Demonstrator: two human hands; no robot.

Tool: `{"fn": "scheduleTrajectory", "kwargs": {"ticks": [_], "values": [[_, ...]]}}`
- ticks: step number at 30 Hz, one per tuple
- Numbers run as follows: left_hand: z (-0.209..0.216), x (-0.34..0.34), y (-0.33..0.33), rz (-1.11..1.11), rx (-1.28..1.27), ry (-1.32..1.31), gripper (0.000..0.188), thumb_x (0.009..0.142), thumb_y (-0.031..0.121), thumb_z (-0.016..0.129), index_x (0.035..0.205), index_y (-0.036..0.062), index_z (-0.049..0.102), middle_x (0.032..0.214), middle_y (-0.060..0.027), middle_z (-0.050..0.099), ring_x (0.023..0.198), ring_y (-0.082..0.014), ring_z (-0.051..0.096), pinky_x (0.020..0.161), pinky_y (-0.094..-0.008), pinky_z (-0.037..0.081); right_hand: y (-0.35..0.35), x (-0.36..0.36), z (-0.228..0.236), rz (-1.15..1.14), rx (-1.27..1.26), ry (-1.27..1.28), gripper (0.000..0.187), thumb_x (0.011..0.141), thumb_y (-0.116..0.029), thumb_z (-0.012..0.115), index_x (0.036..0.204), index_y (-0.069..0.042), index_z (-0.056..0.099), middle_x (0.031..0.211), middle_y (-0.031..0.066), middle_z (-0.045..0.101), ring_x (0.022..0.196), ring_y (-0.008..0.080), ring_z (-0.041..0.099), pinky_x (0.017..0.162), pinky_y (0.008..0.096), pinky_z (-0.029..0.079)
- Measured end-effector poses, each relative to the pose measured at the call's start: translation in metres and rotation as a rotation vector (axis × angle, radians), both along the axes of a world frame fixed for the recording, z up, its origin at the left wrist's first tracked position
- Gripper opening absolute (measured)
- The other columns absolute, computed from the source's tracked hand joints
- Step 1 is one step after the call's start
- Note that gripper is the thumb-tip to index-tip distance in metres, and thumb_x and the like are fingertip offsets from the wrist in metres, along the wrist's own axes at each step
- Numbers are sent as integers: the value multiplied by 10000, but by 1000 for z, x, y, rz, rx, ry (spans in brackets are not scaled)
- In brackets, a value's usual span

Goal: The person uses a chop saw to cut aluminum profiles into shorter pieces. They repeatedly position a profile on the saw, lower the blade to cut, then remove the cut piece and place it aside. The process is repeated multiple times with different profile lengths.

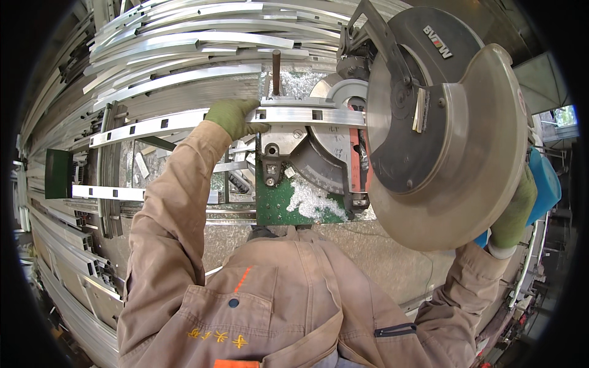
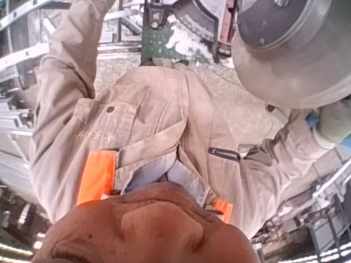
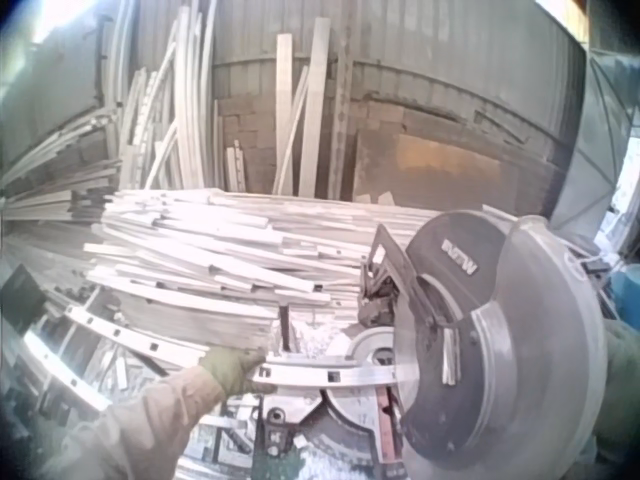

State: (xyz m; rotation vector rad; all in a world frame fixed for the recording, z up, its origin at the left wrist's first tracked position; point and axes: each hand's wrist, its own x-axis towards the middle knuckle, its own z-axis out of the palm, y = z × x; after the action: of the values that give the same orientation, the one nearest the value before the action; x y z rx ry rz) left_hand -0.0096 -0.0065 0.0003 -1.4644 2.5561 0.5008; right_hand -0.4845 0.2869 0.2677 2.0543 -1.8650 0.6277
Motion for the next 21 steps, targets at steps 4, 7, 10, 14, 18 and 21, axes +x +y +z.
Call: {"fn": "scheduleTrajectory", "kwargs": {"ticks": [4, 7, 10, 14, 18, 21], "values": [[0, 1, 0, -47, -44, -19, 975, 983, 763, 838, 1721, 162, 624, 1517, -234, 787, 1422, -448, 742, 1205, -496, 596, -1, 1, 0, 31, -32, 34, 474, 873, -66, 908, 1336, -5, 824, 1195, 184, 839, 1032, 374, 797, 939, 438, 603], [2, 0, 2, -27, -60, 3, 872, 965, 715, 878, 1622, 167, 707, 1519, -190, 797, 1424, -436, 741, 1187, -500, 605, 0, 2, -2, 26, -32, 30, 461, 876, -70, 907, 1325, -5, 828, 1202, 182, 841, 1032, 378, 797, 937, 444, 603], [4, 1, 4, -1, -40, 28, 867, 965, 712, 880, 1617, 167, 709, 1524, -185, 796, 1421, -433, 743, 1185, -497, 606, 1, 5, -3, 4, -7, -80, 458, 874, -76, 911, 1319, -5, 829, 1208, 182, 843, 1031, 388, 796, 939, 447, 603], [3, 3, 3, -8, -38, 54, 850, 962, 705, 888, 1603, 175, 716, 1500, -184, 808, 1399, -435, 754, 1171, -500, 612, -1, 6, 1, 10, -10, -75, 456, 868, -87, 920, 1308, -5, 830, 1201, 181, 844, 1027, 390, 797, 939, 446, 604], [0, 4, 2, -7, -38, 69, 829, 954, 695, 901, 1574, 170, 732, 1470, -182, 822, 1375, -438, 766, 1151, -505, 620, -4, 7, 5, 8, -6, -11, 448, 863, -95, 929, 1292, -7, 833, 1195, 181, 848, 1024, 385, 800, 937, 449, 605], [3, 3, 0, -18, -3, 77, 919, 949, 735, 883, 1622, 140, 688, 1495, -205, 801, 1408, -447, 746, 1179, -499, 606, -3, 8, 6, 11, 3, -61, 439, 866, -101, 927, 1286, -10, 835, 1197, 188, 848, 1027, 400, 801, 944, 462, 607]]}}
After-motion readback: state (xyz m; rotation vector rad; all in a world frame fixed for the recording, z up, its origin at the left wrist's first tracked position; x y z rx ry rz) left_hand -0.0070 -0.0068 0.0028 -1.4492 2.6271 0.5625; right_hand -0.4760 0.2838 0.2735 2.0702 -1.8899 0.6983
